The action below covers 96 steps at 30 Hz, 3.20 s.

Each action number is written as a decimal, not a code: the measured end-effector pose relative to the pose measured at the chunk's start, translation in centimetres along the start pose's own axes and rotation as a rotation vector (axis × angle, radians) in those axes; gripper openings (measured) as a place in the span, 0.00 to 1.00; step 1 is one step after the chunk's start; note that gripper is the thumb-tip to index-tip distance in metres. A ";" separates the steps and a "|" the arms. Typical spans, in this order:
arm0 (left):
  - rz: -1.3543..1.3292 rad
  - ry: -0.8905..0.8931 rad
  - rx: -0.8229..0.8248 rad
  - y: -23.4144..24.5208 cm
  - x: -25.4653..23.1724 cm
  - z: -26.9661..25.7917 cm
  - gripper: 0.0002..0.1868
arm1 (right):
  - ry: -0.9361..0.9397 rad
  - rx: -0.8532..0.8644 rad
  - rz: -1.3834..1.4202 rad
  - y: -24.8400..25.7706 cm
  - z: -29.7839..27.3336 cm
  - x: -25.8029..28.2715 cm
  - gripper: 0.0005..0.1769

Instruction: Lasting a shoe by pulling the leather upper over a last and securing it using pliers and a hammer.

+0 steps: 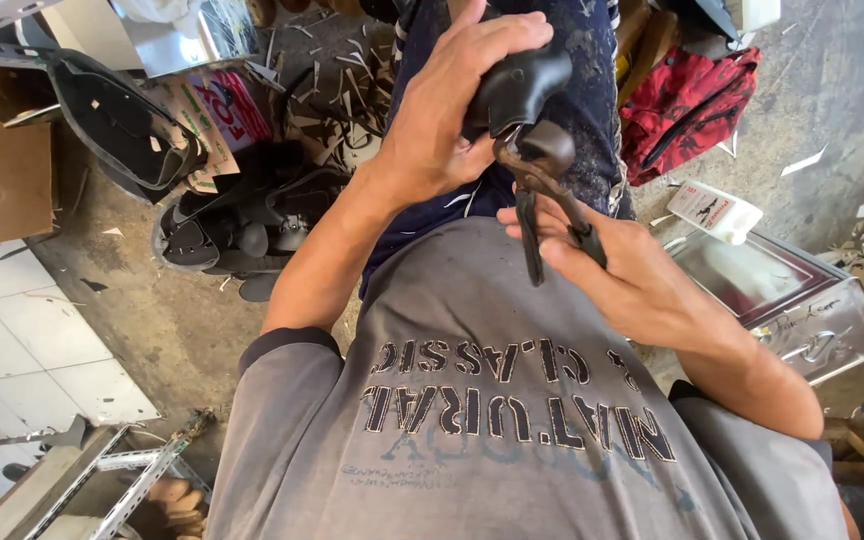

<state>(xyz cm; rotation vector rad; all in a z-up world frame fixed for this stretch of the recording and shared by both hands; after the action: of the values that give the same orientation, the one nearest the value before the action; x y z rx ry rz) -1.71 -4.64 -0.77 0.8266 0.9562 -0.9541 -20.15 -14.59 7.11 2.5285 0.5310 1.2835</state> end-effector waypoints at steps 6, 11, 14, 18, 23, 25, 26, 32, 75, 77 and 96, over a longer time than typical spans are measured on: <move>0.020 -0.049 0.023 -0.5 -0.4 0.1 0.22 | 0.043 0.099 0.637 0.0 -1.5 -0.1 0.31; -0.002 -0.055 0.069 -0.6 -0.9 0.4 0.18 | 0.032 0.066 0.556 0.0 -2.4 -1.1 0.27; -0.019 -0.044 0.045 0.0 -0.8 0.4 0.22 | -0.150 -0.183 -0.208 -0.7 -1.0 -1.4 0.21; -0.025 0.077 -0.004 0.9 -0.2 0.3 0.32 | 0.021 -0.428 -0.388 -2.9 1.8 -4.2 0.18; 0.020 -0.173 -0.075 1.2 0.5 0.5 0.19 | 0.196 -0.653 -0.549 -2.8 2.9 -4.3 0.17; 0.050 -0.182 -0.065 1.2 0.3 0.7 0.20 | 0.145 -0.558 -0.528 -2.0 2.6 -3.8 0.21; 0.081 -0.189 -0.058 1.1 0.2 0.8 0.21 | 0.098 -0.459 -0.505 -1.8 2.4 -3.7 0.24; 0.151 -0.233 -0.013 0.4 -0.3 1.0 0.15 | -0.063 -0.130 -0.075 1.2 0.3 1.6 0.21; 0.021 0.102 -0.037 2.2 1.0 1.9 0.24 | 0.037 -0.620 -0.509 -3.0 3.6 -3.4 0.20; 0.022 0.098 -0.025 2.1 1.0 1.7 0.24 | 0.056 -0.703 -0.599 -3.3 3.5 -3.6 0.19; -0.202 0.409 -0.237 -0.9 -4.9 0.1 0.23 | 0.145 -0.681 -0.557 -4.9 2.5 -4.1 0.07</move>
<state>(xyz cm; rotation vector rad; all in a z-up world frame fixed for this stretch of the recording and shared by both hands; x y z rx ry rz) -3.77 -3.62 3.69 0.7455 1.4997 -0.8347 -21.34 -12.07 0.77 1.5958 0.6324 1.1680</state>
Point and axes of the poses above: each hand's wrist, its own z-axis towards the middle knuckle, its own y-axis out of the back of the hand, x = y × z, the point moved 3 cm from there along z, towards the middle knuckle, and after that the axes turned 15 degrees about -z, right-handed, at the moved point
